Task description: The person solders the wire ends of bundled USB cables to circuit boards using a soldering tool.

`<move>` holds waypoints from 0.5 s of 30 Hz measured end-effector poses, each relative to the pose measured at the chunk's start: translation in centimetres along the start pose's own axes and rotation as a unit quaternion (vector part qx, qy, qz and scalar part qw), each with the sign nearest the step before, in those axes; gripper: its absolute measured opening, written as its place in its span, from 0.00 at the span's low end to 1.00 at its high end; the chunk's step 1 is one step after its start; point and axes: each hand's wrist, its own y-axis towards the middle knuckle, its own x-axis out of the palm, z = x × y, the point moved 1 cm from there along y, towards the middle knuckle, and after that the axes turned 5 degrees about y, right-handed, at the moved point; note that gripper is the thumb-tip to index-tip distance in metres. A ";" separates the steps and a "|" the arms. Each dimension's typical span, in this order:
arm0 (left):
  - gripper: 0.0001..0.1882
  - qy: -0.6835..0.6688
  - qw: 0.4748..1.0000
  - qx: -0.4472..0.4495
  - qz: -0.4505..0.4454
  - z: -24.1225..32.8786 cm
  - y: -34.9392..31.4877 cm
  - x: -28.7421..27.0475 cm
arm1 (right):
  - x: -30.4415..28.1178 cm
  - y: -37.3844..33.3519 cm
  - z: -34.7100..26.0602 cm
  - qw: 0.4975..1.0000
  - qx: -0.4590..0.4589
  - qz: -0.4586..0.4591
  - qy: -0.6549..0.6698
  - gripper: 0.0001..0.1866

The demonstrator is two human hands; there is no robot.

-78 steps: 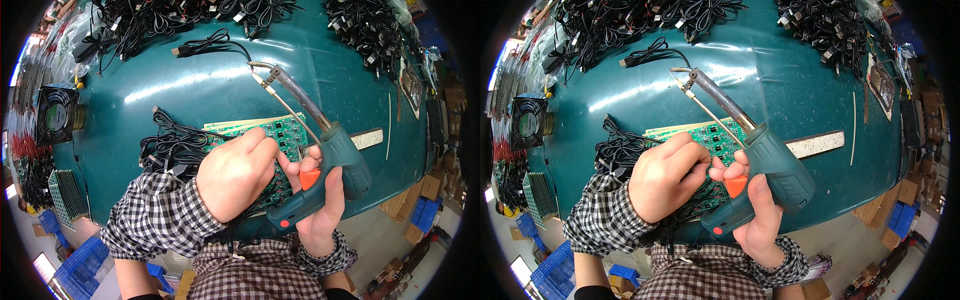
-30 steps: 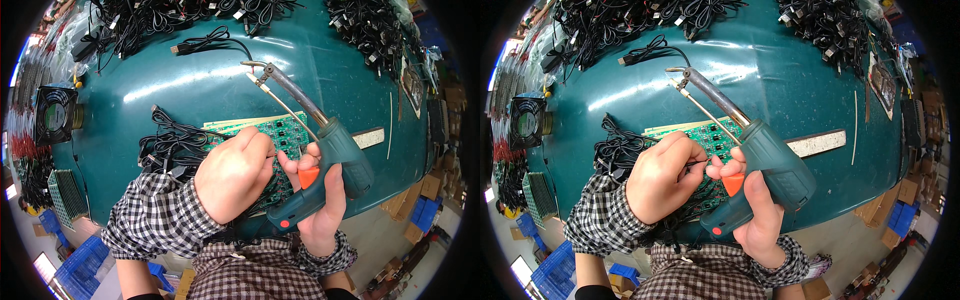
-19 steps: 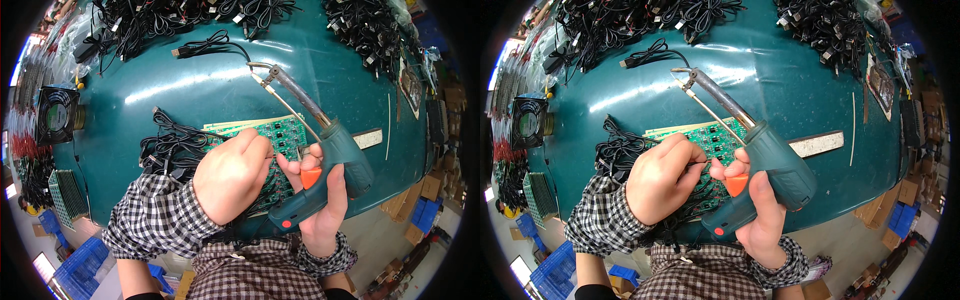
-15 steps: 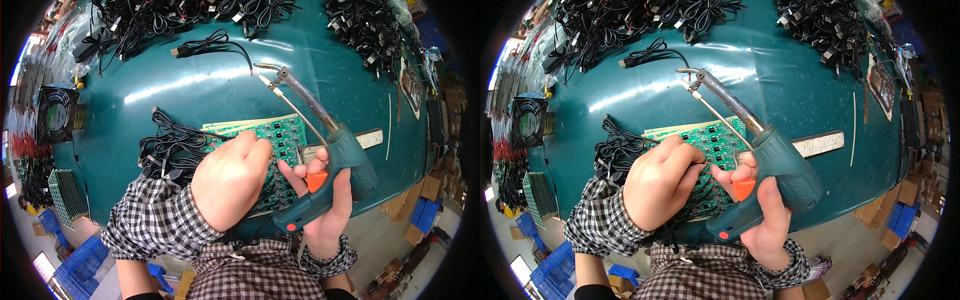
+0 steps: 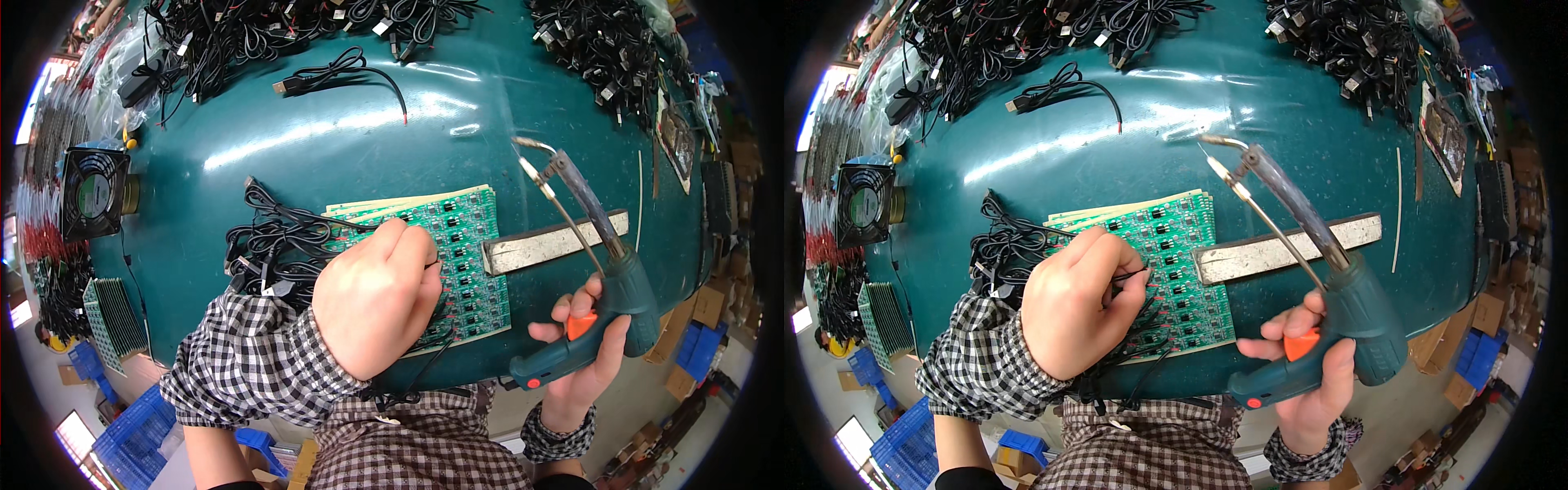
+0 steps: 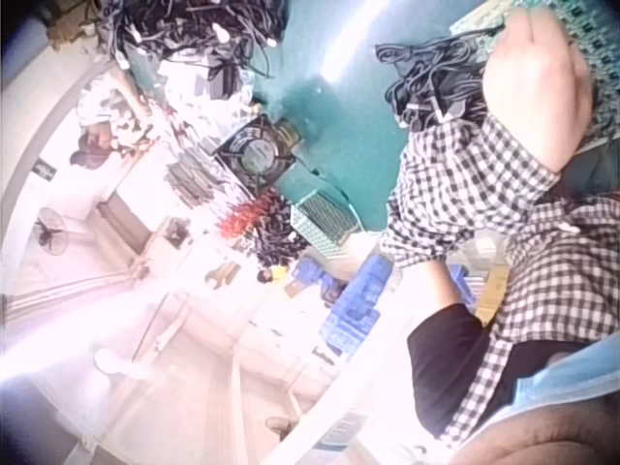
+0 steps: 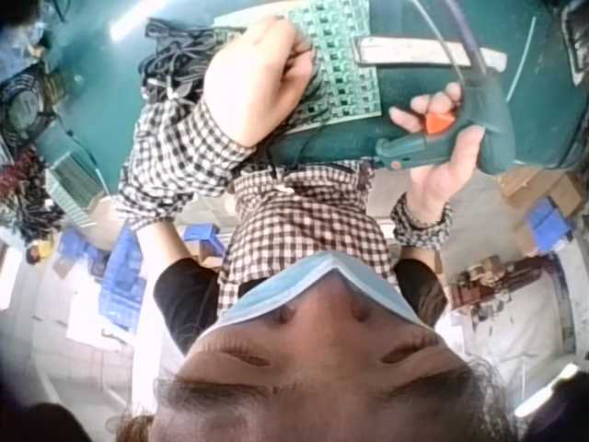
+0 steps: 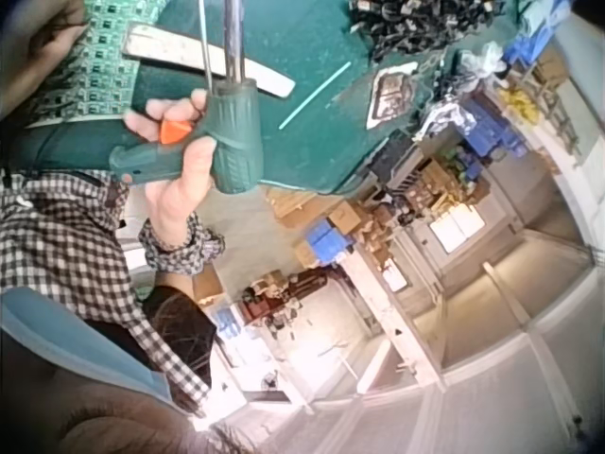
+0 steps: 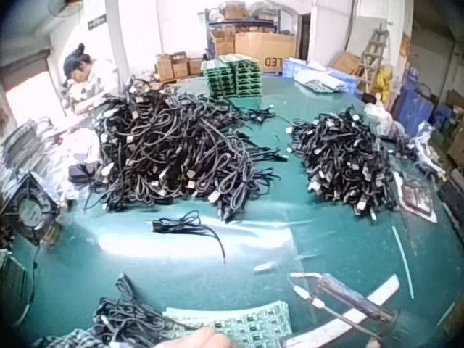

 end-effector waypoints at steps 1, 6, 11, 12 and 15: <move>0.09 0.002 1.000 -0.002 0.006 0.0 -0.1 0.0 | -0.2 -0.2 -0.3 1.000 -0.011 -0.001 -0.012 0.29; 0.09 0.016 1.000 0.001 0.021 0.0 -0.1 0.2 | -2.0 -2.1 -1.6 0.998 0.012 0.004 -0.065 0.32; 0.07 0.027 1.000 0.008 0.002 0.1 -0.1 0.2 | -2.0 -4.2 -2.3 0.985 0.012 0.020 -0.172 0.32; 0.07 0.028 1.000 0.008 0.002 0.1 -0.1 0.2 | -2.0 -4.3 -2.4 0.981 0.031 0.015 -0.193 0.32; 0.07 0.040 0.999 0.011 0.012 -0.1 -0.2 0.3 | -1.9 -4.8 -2.9 0.970 0.069 0.005 -0.234 0.33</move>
